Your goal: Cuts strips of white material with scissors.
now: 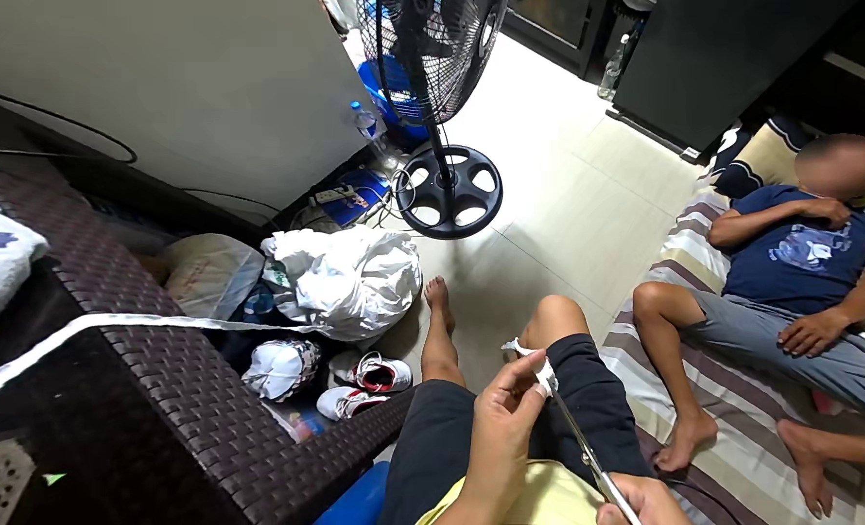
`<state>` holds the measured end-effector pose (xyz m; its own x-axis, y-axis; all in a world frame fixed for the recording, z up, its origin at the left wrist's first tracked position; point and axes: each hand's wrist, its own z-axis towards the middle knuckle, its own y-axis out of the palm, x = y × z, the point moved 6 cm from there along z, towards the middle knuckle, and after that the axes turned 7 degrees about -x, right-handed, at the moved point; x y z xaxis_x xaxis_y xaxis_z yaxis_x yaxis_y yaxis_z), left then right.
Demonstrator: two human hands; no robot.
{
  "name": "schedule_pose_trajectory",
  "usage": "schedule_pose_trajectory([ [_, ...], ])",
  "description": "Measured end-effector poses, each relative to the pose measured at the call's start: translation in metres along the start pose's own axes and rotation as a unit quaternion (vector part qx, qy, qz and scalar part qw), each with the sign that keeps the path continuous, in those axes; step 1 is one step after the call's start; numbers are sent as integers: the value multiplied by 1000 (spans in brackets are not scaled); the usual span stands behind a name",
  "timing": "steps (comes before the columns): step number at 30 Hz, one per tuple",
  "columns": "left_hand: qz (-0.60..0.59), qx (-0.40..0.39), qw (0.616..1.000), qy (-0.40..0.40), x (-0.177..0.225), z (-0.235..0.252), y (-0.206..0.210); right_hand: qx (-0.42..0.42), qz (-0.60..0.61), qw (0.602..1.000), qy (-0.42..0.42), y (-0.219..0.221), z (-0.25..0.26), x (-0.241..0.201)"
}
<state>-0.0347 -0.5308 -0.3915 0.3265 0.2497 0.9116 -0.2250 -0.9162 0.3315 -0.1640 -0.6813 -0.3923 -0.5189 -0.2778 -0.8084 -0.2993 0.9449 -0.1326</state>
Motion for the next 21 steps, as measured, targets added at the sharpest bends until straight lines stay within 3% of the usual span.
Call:
schedule_pose_trajectory([
  [6,-4,17,1000,-11,1,2,-1,-2,8,1000,-3,0,0,0],
  [11,6,-15,1000,-5,-5,-3,6,-34,13,999,3,0,6,-1],
  [21,10,-12,1000,2,-11,-8,10,-12,29,999,-25,1,11,3],
])
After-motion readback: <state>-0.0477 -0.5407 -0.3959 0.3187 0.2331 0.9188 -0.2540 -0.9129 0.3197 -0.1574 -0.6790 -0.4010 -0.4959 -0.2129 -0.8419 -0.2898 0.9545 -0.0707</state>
